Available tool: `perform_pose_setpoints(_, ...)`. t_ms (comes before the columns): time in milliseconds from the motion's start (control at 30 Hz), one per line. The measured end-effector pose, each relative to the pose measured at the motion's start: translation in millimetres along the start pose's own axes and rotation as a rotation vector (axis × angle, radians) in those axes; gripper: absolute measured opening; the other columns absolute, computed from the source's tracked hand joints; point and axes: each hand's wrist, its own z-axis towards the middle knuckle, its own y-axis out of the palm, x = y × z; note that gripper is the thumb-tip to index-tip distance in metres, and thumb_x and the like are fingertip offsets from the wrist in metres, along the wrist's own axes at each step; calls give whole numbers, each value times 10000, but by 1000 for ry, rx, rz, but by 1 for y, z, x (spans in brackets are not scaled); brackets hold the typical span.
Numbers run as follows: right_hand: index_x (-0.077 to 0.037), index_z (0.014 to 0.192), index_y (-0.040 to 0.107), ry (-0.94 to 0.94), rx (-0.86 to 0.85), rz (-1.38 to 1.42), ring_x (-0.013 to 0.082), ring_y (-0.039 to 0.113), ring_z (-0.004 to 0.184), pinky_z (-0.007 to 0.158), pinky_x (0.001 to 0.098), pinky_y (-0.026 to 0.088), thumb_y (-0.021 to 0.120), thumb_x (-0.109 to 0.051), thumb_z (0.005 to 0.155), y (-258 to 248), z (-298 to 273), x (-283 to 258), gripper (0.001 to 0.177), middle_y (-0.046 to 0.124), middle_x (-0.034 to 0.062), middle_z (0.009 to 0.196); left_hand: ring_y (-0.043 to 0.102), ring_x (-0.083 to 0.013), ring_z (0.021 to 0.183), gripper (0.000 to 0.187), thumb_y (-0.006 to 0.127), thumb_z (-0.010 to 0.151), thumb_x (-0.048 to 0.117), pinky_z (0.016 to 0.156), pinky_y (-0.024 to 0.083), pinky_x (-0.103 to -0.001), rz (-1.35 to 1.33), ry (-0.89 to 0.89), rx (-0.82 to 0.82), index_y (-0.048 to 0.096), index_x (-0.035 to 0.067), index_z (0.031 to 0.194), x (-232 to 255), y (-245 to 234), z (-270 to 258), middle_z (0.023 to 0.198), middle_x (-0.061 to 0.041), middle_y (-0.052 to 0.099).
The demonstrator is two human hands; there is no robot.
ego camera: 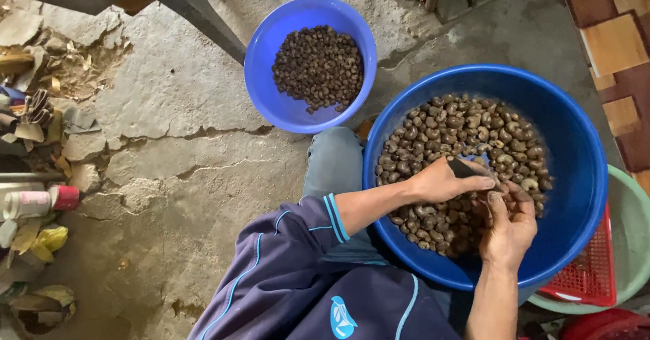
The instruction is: Sorting and inspecting nuts by hand and with a small tool, moving them between different colored plastic bowls.
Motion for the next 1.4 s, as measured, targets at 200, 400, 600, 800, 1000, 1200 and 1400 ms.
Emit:
perform_pose_setpoints(200,-45,1343,568,-145,35,-234,90,603,1020,968,189,521,649,-29,1015,-2,1,4,338,633,26,1162,693,-117,848,320,657,984,297,778,574,-267,-59,-92,54,766,58,1166,-7,5,-1,970,-17,770)
perform_pose_setpoints(400,-34,1256,506,-258,26,-403,134,603,967,924,233,502,708,7,1020,-2,-1,6,314,619,67,1096,717,-133,886,406,621,963,400,813,587,-269,84,-116,10,772,116,1212,-8,1,1,1091,-26,799)
perform_pose_setpoints(600,-36,1266,492,-343,103,-510,277,680,957,824,439,578,847,-15,990,-33,21,57,450,667,185,1078,668,-340,1188,356,775,976,272,1091,546,-534,-241,94,58,742,-46,1132,-7,8,-14,1164,-307,715)
perform_pose_setpoints(800,-46,1214,505,-290,189,-507,377,727,910,747,489,614,850,-76,944,-10,14,47,439,710,282,1029,733,-291,1052,308,849,896,259,976,584,-450,-44,9,57,795,0,1053,-17,11,-1,1024,-258,771)
perform_pose_setpoints(1000,-116,1144,544,-267,216,-425,202,734,856,733,351,622,843,-81,901,5,19,48,387,756,112,939,758,-175,1045,241,891,882,315,975,583,-354,74,-55,54,837,161,1059,-29,5,6,1020,-98,809)
perform_pose_setpoints(1200,-166,1132,578,-420,171,-584,262,772,855,682,373,650,818,-263,949,14,4,29,317,781,81,960,768,-255,959,268,793,989,265,853,631,-416,105,12,-9,780,36,1127,-21,-15,1,962,-186,778)
perform_pose_setpoints(1400,-123,1201,617,-549,105,-661,260,753,848,658,389,655,717,-268,1033,19,-6,16,244,766,99,1013,715,-372,1119,410,692,1088,330,955,615,-531,85,3,-42,674,-32,1279,-27,-19,4,1149,-264,717)
